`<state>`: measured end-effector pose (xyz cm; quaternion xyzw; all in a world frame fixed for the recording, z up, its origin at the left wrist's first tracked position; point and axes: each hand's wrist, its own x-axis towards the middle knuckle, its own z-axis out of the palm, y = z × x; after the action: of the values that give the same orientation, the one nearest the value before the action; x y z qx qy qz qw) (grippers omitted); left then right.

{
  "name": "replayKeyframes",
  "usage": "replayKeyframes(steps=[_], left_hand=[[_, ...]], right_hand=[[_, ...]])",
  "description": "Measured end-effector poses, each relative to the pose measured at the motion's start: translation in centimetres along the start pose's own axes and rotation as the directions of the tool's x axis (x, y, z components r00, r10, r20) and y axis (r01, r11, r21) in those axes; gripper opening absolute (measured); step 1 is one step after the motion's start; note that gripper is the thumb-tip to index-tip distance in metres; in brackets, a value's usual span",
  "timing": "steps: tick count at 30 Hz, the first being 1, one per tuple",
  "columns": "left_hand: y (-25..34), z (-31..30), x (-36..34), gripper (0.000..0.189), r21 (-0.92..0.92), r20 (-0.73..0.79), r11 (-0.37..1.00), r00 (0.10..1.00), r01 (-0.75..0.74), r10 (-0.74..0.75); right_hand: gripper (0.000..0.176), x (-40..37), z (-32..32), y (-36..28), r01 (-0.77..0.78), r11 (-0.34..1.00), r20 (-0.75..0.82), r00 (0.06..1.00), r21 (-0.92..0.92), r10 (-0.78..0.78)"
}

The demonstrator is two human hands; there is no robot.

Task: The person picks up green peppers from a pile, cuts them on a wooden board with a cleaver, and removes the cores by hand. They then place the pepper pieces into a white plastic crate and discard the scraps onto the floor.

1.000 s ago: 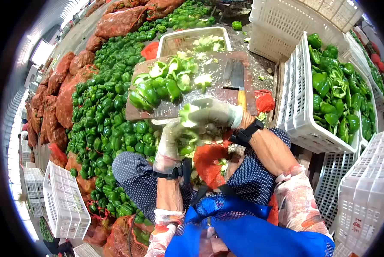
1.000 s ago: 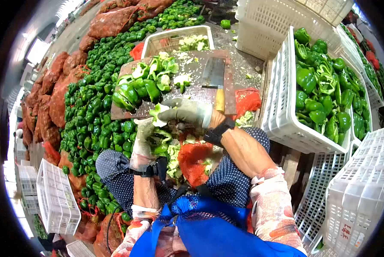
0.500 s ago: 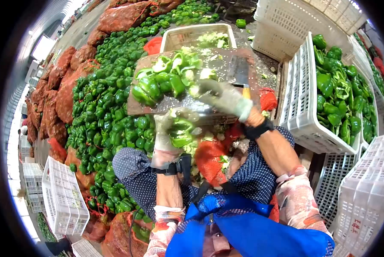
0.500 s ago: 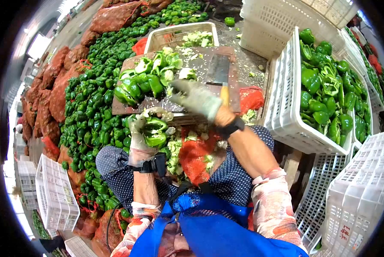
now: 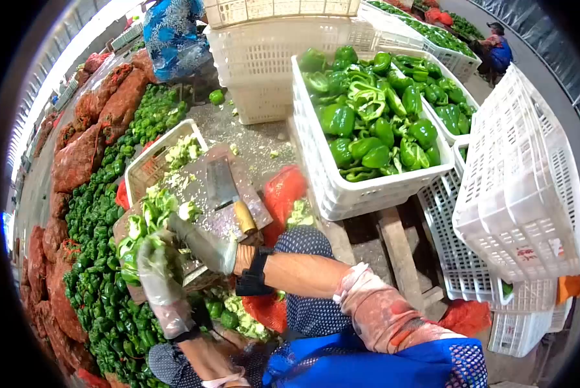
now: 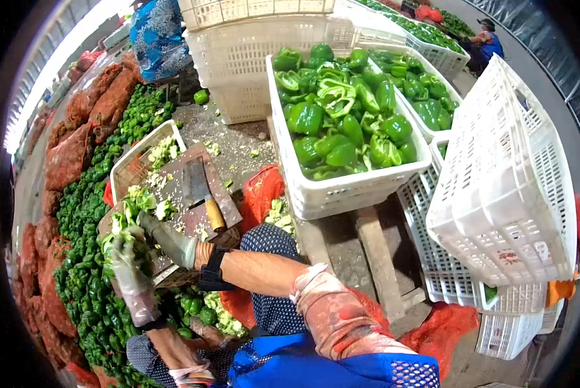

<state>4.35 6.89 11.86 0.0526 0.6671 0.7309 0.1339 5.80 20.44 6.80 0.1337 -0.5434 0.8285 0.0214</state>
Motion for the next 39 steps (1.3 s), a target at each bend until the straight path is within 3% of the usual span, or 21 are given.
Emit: replayKeyframes(steps=[2,4,5,6,7,8,9,10,11,16,19,20,21,23,26,27,29,30,31,37,39], left_hand=[[2.9,3.5,0.8,0.021,-0.118,0.039,0.968,0.973,-0.223,0.229],[6.6,7.4,1.7,0.024,-0.009,0.034,0.992,0.992,-0.123,0.123],[7.2,8.7,2.5,0.025,0.009,0.113,0.990,0.984,-0.141,0.139],[7.9,9.9,3.4,0.026,0.028,0.177,0.988,0.973,-0.154,0.147],[8.4,10.6,4.1,0.027,0.046,0.221,0.985,0.964,-0.164,0.150],[8.9,11.2,4.8,0.028,0.057,0.258,0.983,0.954,-0.173,0.153],[9.4,11.5,5.4,0.029,0.071,0.292,0.981,0.944,-0.183,0.155],[10.1,11.3,5.6,0.030,0.097,0.308,0.976,0.938,-0.197,0.159],[11.0,10.8,6.0,0.031,0.112,0.318,0.971,0.934,-0.211,0.166],[13.8,2.3,8.5,0.037,0.425,0.168,0.888,0.979,-0.177,0.115],[5.3,-6.3,11.4,0.020,0.830,0.124,0.531,0.984,-0.172,0.125],[4.9,-4.2,9.8,0.021,0.840,-0.094,0.524,0.988,0.145,-0.124],[2.5,-4.4,10.3,0.023,0.919,-0.039,0.383,0.990,0.090,-0.137],[-1.6,-6.5,10.6,0.026,0.837,0.030,0.547,0.999,-0.006,-0.035],[-3.9,-9.3,11.5,0.021,0.865,0.028,0.501,0.999,-0.010,-0.028],[-4.3,-10.0,11.4,0.021,0.888,0.258,0.358,0.958,-0.287,0.127],[-4.8,-9.1,10.4,0.023,0.918,0.374,0.067,0.910,-0.391,0.177],[-5.4,-8.1,9.7,0.025,0.869,0.489,-0.186,0.739,-0.458,0.465],[-5.2,-7.6,9.6,0.026,0.927,0.373,-0.104,0.905,-0.359,0.205],[-2.2,-4.8,11.2,0.021,0.960,0.272,-0.048,0.961,-0.274,-0.042],[-2.8,-5.2,11.4,0.021,0.953,0.300,0.016,0.953,-0.301,0.048]], right_hand=[[0.062,2.6,-2.4,7.4,0.082,0.967,-0.235,0.972,0.240,-0.024],[0.046,2.1,-2.0,1.6,-0.025,0.808,-0.349,0.894,0.589,0.282],[0.043,0.9,-3.5,3.0,0.123,0.494,-0.172,0.984,0.861,0.056],[0.041,-0.3,-4.8,4.4,-0.062,-0.095,0.042,0.979,0.994,-0.201],[0.038,-1.7,-6.1,5.7,-0.389,-0.353,0.231,0.880,0.851,-0.414],[0.037,-0.8,-6.8,5.4,-0.016,-0.041,0.001,0.947,0.999,-0.322],[0.035,0.0,-7.4,5.0,0.313,0.699,-0.245,0.949,0.642,-0.200],[0.034,0.9,-8.2,4.6,0.192,0.956,-0.458,0.886,0.220,-0.072],[0.033,0.1,-7.0,-0.4,0.081,0.804,-0.458,0.853,0.589,0.251],[0.029,-1.4,-5.7,-4.5,0.046,0.895,-0.427,0.889,0.445,0.166],[0.029,-1.0,-4.6,-5.3,-0.022,0.936,-0.427,0.886,0.352,0.182],[0.029,-0.8,-4.6,-4.7,-0.005,0.934,-0.405,0.900,0.357,0.160],[0.030,-0.6,-4.7,-4.4,-0.009,0.938,-0.398,0.904,0.346,0.156],[0.031,-0.1,-4.6,-3.7,-0.028,0.944,-0.375,0.913,0.330,0.158],[0.032,0.1,-6.1,-2.3,-0.018,1.000,-0.330,0.944,0.020,0.023],[0.034,0.1,-5.7,-2.9,-0.067,0.989,-0.332,0.937,0.129,0.107],[0.036,0.4,-4.9,-3.4,-0.127,0.970,-0.335,0.923,0.205,0.192],[0.037,0.6,-4.6,-3.3,-0.142,0.975,-0.337,0.921,0.170,0.193],[0.038,0.8,-4.4,-3.3,-0.156,0.979,-0.340,0.920,0.134,0.193],[0.032,1.8,-3.3,-2.0,-0.210,0.963,-0.298,0.921,0.169,0.253],[0.032,1.9,-3.1,-2.1,-0.226,0.963,-0.308,0.915,0.148,0.261]])
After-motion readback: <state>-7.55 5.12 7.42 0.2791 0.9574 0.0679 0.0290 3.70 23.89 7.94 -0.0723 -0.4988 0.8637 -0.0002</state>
